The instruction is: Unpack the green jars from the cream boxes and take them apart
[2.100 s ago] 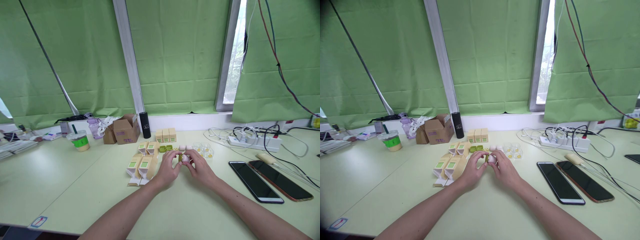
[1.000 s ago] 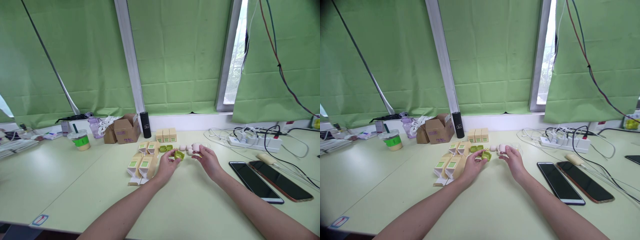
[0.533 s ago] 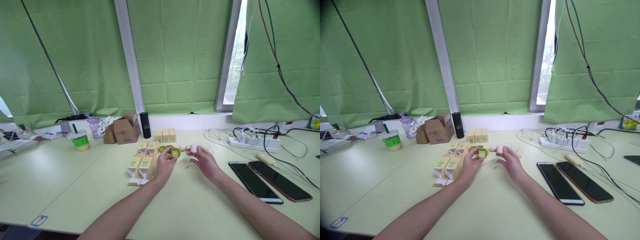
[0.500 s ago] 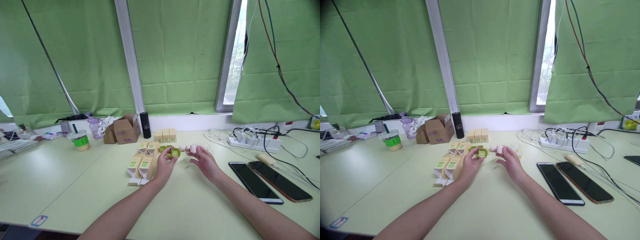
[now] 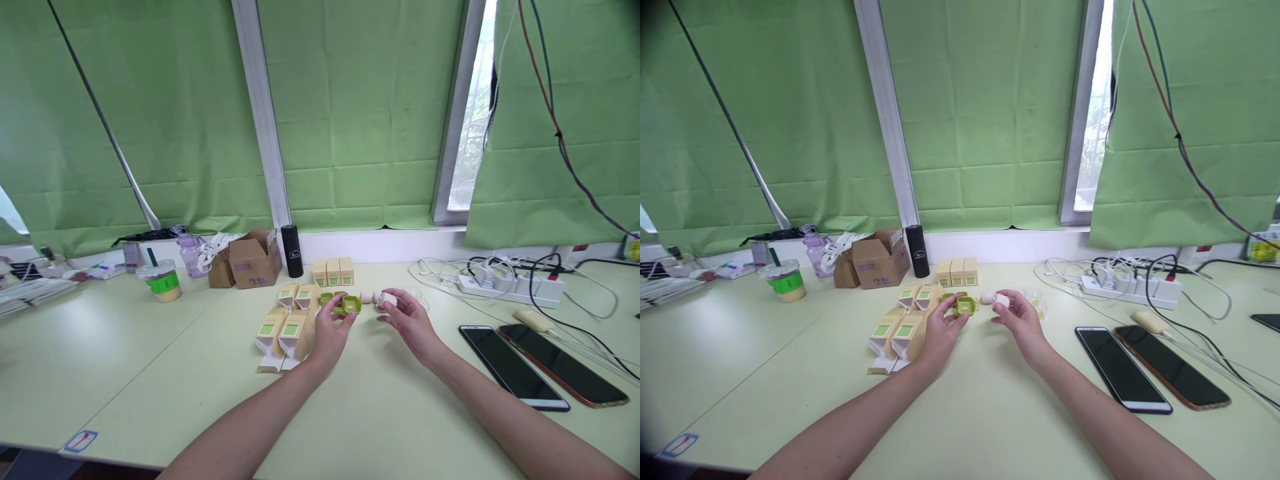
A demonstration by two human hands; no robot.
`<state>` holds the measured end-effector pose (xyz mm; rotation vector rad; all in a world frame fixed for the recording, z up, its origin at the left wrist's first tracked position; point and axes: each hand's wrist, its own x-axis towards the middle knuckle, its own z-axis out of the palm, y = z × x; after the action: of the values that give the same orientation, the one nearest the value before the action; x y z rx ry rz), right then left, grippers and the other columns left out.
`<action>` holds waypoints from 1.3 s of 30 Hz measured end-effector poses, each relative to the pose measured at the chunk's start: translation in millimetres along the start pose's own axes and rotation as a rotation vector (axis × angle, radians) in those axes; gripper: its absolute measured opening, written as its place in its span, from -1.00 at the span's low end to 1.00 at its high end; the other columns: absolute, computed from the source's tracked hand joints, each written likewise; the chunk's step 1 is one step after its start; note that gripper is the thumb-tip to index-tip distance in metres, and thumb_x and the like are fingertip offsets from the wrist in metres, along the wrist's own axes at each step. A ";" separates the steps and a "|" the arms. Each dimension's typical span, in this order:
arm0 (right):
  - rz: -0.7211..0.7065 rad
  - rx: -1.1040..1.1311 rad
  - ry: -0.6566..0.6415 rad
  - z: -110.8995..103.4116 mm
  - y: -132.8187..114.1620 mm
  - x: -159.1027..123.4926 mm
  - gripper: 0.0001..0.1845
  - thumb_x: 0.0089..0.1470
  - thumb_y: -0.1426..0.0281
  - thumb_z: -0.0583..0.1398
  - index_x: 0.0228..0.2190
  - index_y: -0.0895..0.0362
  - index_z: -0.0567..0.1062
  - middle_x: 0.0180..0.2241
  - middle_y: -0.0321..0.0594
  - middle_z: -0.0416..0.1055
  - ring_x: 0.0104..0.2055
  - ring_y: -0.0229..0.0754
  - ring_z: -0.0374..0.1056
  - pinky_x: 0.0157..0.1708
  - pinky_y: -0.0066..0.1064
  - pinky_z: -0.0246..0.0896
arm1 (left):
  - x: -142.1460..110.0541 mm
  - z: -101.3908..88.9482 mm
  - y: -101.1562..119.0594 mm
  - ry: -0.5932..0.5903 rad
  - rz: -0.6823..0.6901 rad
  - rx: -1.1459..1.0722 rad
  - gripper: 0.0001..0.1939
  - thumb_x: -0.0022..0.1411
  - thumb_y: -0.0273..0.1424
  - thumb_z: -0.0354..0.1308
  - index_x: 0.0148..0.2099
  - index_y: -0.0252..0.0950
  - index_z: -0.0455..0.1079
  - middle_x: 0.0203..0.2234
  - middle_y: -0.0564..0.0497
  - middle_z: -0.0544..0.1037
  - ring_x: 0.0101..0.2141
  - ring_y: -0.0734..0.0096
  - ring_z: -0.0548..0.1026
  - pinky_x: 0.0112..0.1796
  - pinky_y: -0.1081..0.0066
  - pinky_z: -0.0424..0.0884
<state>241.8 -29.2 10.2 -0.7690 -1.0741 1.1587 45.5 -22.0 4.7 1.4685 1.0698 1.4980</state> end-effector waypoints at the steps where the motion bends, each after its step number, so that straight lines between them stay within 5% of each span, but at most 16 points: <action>1: -0.017 -0.009 0.000 0.3 0.1 0.7 -0.47 -0.09 0.09 0.48 -0.11 0.03 0.55 -0.19 -0.22 0.52 -0.13 -0.11 0.45 -0.08 -0.15 0.47 | 0.2 -0.2 -0.2 0.001 0.003 0.001 -0.51 0.16 -0.38 0.36 0.15 -0.25 0.46 0.02 -0.16 0.54 -0.18 0.33 0.58 -0.08 0.29 0.52; 9: -0.134 -0.343 0.035 -1.7 3.0 18.5 -0.44 -0.10 0.19 0.44 -0.04 0.04 0.55 -0.11 -0.14 0.53 -0.09 -0.02 0.46 -0.06 -0.14 0.39 | 0.1 -0.4 -1.0 0.020 0.035 -0.017 -0.51 0.17 -0.35 0.37 0.16 -0.23 0.48 0.01 -0.15 0.54 -0.16 0.29 0.57 -0.06 0.26 0.51; 16: -0.444 -0.878 -0.027 -8.7 20.5 43.1 -0.72 0.08 0.43 0.20 -0.12 0.03 0.51 -0.11 -0.16 0.50 -0.15 -0.04 0.42 -0.12 -0.11 0.35 | 1.9 -2.2 -4.1 0.044 0.055 -0.001 -0.53 0.18 -0.35 0.36 0.15 -0.23 0.48 -0.01 -0.16 0.55 -0.16 0.26 0.55 -0.08 0.25 0.51; 21: -0.653 -1.190 -0.119 -8.2 36.9 51.8 -0.62 0.15 0.57 0.10 -0.05 0.05 0.51 -0.05 -0.09 0.45 -0.07 -0.01 0.40 -0.11 -0.16 0.34 | 3.2 -3.3 -6.0 0.046 0.080 -0.012 -0.56 0.19 -0.37 0.36 0.12 -0.24 0.50 -0.01 -0.16 0.55 -0.10 0.24 0.54 -0.09 0.29 0.50; 28: -0.715 -1.440 -0.073 -2.3 46.4 49.2 -0.58 0.11 0.59 0.22 -0.01 0.05 0.51 -0.11 -0.10 0.57 -0.01 0.12 0.32 -0.06 -0.09 0.16 | 3.0 -4.5 -5.9 0.054 0.076 -0.004 -0.54 0.18 -0.39 0.36 0.14 -0.23 0.49 0.00 -0.16 0.55 -0.04 0.22 0.52 -0.07 0.29 0.48; 34: -0.722 -1.515 -0.054 -5.6 50.8 48.9 -0.78 0.13 0.54 0.24 -0.20 0.05 0.56 -0.19 -0.15 0.61 0.01 0.11 0.30 0.03 -0.09 0.07 | 1.6 -5.8 -7.2 0.042 0.041 -0.002 -0.53 0.20 -0.36 0.35 0.17 -0.20 0.47 0.02 -0.16 0.53 -0.16 0.28 0.55 -0.09 0.27 0.50; 39: -0.711 -1.560 -0.071 -3.6 49.4 47.0 -0.81 0.13 0.50 0.26 -0.20 0.05 0.59 -0.08 -0.15 0.59 0.08 0.10 0.27 0.08 -0.10 0.05 | 1.1 -6.0 -6.9 0.048 0.033 0.027 -0.53 0.20 -0.37 0.34 0.17 -0.21 0.47 0.00 -0.16 0.54 -0.16 0.28 0.55 -0.09 0.25 0.50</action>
<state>230.8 29.1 -23.7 -1.2965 -2.0468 -0.4732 39.2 -18.8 -1.3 1.4819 1.1033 1.5539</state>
